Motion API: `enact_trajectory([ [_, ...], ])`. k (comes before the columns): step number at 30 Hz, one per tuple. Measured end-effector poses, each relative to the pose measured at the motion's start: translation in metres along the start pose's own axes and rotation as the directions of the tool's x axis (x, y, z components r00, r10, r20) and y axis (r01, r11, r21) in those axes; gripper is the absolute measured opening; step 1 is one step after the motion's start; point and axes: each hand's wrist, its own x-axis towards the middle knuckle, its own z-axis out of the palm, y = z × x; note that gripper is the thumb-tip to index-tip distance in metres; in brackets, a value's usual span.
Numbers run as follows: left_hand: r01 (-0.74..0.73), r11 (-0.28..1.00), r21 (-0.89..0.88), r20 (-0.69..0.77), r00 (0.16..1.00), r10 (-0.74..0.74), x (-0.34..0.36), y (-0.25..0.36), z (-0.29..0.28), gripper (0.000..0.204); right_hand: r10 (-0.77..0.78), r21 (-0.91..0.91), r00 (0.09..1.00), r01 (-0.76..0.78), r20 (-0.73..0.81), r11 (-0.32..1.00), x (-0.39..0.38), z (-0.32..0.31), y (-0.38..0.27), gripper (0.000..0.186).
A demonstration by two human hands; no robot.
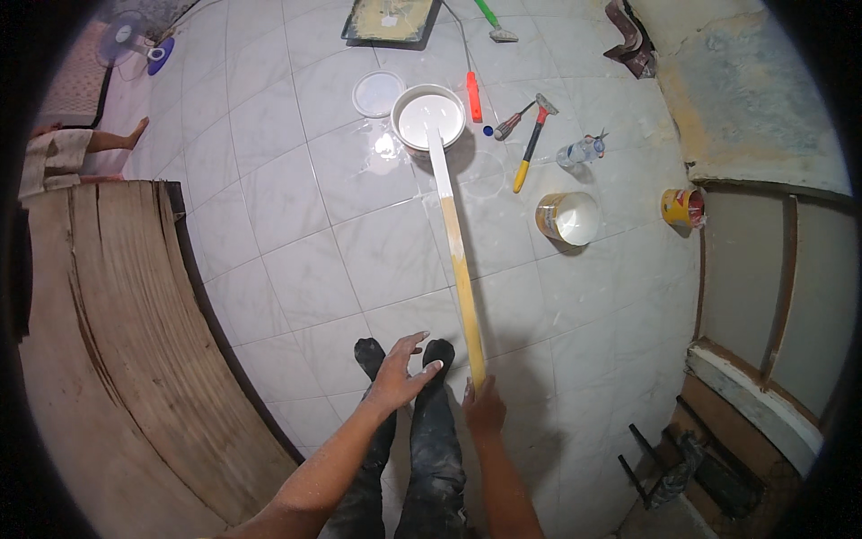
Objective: The person pours a white liquid from a small container into a larger bucket and then uses a long wooden stick to stir the mixture. The person kneels on the floor throughout the process, repeatedly stirring the contents of the bucket.
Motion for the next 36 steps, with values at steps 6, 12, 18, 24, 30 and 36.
enact_trajectory([
  [6,0.049,0.999,-0.003,0.018,0.999,-0.049,-0.018,0.004,-0.009,0.070,0.031,-0.017,0.999,-0.030,0.020,0.999,-0.023,-0.029,-0.007,0.040],
  [12,0.024,1.000,-0.018,-0.022,0.999,-0.024,-0.033,0.007,-0.021,0.062,0.062,-0.088,0.996,-0.056,0.062,0.994,-0.034,-0.067,-0.025,0.043],
  [18,-0.021,1.000,-0.022,-0.081,0.997,0.020,-0.041,0.012,-0.037,0.056,0.105,-0.134,0.988,-0.090,0.115,0.987,-0.037,-0.106,-0.040,0.043],
  [24,0.016,0.999,-0.041,-0.087,0.996,-0.020,-0.051,0.014,-0.053,0.059,0.037,0.033,0.989,-0.042,0.144,0.999,-0.041,-0.133,-0.038,0.032],
  [30,0.058,0.997,-0.048,-0.114,0.991,-0.064,-0.068,-0.004,-0.063,0.057,0.113,0.588,0.884,-0.393,0.455,0.707,-0.038,-0.166,-0.055,0.018],
  [36,0.113,0.992,-0.058,-0.111,0.987,-0.119,-0.077,-0.044,-0.054,0.057,-0.071,0.787,0.934,-0.253,0.350,0.563,0.020,-0.098,-0.042,0.008],
])
